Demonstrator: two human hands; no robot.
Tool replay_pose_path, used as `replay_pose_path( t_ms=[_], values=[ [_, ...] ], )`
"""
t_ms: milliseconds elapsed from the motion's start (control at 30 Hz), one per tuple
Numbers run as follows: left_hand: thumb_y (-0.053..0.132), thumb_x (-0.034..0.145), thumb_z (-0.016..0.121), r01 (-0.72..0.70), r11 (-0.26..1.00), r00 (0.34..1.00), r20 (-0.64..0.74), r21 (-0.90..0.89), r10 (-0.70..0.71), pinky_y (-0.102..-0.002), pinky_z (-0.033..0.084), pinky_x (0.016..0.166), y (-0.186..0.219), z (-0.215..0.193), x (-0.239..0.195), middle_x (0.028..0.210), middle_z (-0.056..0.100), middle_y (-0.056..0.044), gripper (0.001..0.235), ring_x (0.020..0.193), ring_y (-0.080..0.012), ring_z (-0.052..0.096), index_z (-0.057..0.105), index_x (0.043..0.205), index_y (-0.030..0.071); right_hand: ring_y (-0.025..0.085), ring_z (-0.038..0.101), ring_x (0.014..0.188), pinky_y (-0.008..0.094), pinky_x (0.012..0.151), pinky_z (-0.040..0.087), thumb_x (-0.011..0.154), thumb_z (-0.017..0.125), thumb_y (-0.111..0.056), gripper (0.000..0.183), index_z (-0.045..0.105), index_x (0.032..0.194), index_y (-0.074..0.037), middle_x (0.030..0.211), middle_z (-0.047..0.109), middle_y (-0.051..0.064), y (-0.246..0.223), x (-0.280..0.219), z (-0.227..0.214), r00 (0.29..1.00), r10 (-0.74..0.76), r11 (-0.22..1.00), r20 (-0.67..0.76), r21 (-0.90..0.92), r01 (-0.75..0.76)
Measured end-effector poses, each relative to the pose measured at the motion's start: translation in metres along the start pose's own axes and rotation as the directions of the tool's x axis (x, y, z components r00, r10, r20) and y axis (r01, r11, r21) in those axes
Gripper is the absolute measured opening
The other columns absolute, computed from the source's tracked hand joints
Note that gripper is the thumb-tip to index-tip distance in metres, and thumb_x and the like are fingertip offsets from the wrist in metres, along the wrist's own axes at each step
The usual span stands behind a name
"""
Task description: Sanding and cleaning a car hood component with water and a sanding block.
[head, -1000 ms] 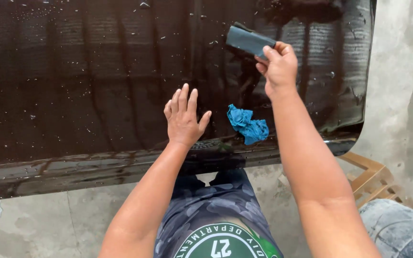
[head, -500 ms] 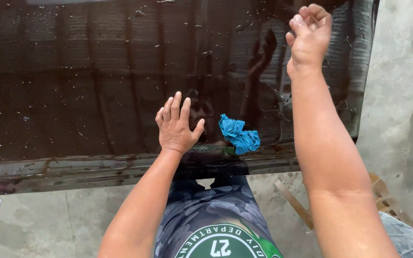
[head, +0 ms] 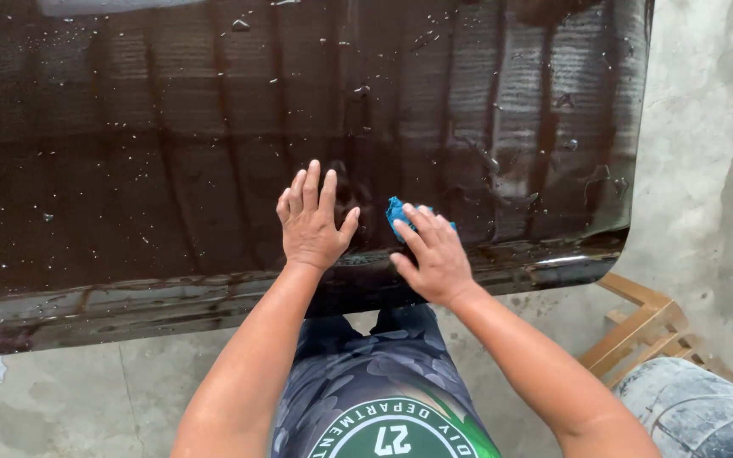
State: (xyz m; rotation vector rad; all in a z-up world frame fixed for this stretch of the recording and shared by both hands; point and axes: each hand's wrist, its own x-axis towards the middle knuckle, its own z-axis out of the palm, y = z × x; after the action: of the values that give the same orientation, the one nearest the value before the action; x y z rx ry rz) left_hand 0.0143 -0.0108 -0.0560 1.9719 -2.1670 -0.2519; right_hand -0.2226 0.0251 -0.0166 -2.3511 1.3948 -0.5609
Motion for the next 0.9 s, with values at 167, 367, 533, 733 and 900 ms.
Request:
replay_pose_path(
  t_ms=[167, 367, 533, 733, 900],
  values=[
    [0.053, 0.097, 0.059, -0.115, 0.993, 0.993, 0.025, 0.008, 0.115, -0.048, 0.022, 0.122, -0.029, -0.011, -0.020, 0.167, 0.031, -0.010, 0.071, 0.151, -0.0302, 0.030, 0.046, 0.156, 0.015, 0.042, 0.039, 0.148, 0.055, 0.121, 0.032, 0.092, 0.066, -0.018, 0.063, 0.047, 0.151, -0.009, 0.161, 0.041, 0.019, 0.089, 0.008, 0.017, 0.980, 0.180, 0.959, -0.087, -0.208, -0.195],
    [0.051, 0.098, 0.058, -0.002, 0.999, 1.000, 0.013, 0.036, 0.002, -0.050, 0.023, 0.122, -0.089, -0.026, -0.062, 0.167, 0.031, -0.011, 0.071, 0.152, -0.0303, 0.030, 0.045, 0.157, 0.016, 0.043, 0.023, 0.159, 0.053, 0.130, 0.018, 0.109, 0.056, -0.021, 0.061, 0.034, 0.164, -0.006, 0.172, 0.024, 0.021, 0.076, 0.083, 0.057, 0.814, 0.483, 0.839, -0.324, -0.094, -0.535],
    [0.049, 0.102, 0.055, 0.031, 1.000, 1.000, -0.005, 0.000, -0.031, -0.049, 0.024, 0.125, -0.113, -0.028, -0.081, 0.169, 0.033, -0.014, 0.070, 0.154, -0.0324, 0.031, 0.044, 0.159, 0.010, 0.046, 0.021, 0.154, 0.055, 0.125, 0.015, 0.103, 0.056, -0.025, 0.069, 0.028, 0.161, -0.002, 0.168, 0.020, 0.027, -0.075, 0.113, 0.108, 0.982, 0.186, 0.958, 0.010, -0.222, -0.179],
    [0.054, 0.103, 0.051, 0.027, 0.985, 0.996, -0.075, -0.169, -0.040, -0.050, 0.023, 0.125, -0.118, -0.035, -0.087, 0.167, 0.031, -0.017, 0.076, 0.154, -0.0355, 0.029, 0.040, 0.158, 0.003, 0.035, 0.047, 0.144, 0.050, 0.117, 0.037, 0.093, 0.057, -0.009, 0.054, 0.052, 0.146, -0.009, 0.155, 0.049, 0.016, -0.096, 0.081, 0.064, 0.977, -0.200, 0.975, 0.070, 0.118, 0.191],
    [0.054, 0.100, 0.051, 0.063, 0.991, 0.998, 0.011, -0.122, -0.062, -0.049, 0.021, 0.126, -0.121, -0.033, -0.085, 0.168, 0.030, -0.014, 0.078, 0.155, -0.0344, 0.027, 0.037, 0.159, 0.005, 0.045, 0.031, 0.153, 0.057, 0.123, 0.026, 0.106, 0.054, -0.024, 0.056, 0.044, 0.157, -0.003, 0.165, 0.035, 0.025, 0.056, 0.009, 0.044, 0.888, 0.368, 0.847, -0.276, -0.295, -0.442]
  ],
)
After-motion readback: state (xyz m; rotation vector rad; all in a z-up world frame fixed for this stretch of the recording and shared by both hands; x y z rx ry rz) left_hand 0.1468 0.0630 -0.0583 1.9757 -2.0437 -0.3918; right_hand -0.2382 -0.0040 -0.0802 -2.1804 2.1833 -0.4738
